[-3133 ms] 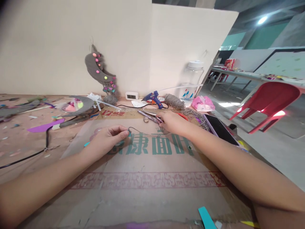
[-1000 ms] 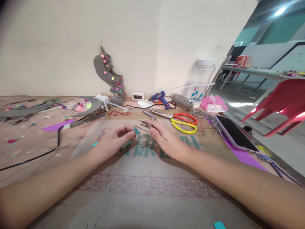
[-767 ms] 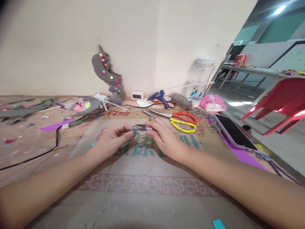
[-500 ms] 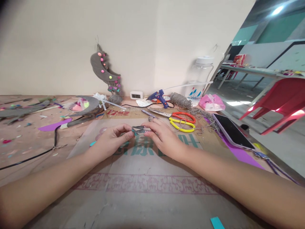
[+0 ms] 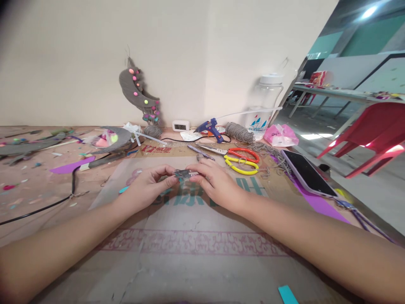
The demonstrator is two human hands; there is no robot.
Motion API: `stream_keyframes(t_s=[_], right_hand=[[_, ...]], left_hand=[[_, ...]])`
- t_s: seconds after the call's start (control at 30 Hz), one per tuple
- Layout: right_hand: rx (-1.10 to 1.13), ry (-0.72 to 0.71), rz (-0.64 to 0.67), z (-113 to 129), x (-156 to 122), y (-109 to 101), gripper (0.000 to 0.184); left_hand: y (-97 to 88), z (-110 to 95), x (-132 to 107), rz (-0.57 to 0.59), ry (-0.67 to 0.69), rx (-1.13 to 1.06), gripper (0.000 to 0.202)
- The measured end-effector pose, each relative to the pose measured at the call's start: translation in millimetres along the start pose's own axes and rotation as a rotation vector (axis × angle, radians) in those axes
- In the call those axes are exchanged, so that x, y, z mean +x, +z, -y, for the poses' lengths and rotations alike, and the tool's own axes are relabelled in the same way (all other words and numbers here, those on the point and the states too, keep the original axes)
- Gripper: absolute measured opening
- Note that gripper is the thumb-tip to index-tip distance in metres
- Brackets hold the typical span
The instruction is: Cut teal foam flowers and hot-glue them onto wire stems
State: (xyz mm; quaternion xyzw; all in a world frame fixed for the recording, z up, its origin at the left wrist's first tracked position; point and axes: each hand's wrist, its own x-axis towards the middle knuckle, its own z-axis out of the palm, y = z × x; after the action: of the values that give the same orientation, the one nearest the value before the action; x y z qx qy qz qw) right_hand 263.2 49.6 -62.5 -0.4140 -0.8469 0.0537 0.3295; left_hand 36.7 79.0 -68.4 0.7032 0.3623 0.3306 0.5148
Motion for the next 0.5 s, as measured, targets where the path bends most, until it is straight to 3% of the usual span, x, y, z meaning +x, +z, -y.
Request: stream_keyframes(t_s=[0.5], right_hand=[[0.056, -0.015, -0.018, -1.0, 1.4, 1.0, 0.026]], left_hand=[[0.2, 2.4, -0.6, 0.012, -0.032, 0.008, 0.029]])
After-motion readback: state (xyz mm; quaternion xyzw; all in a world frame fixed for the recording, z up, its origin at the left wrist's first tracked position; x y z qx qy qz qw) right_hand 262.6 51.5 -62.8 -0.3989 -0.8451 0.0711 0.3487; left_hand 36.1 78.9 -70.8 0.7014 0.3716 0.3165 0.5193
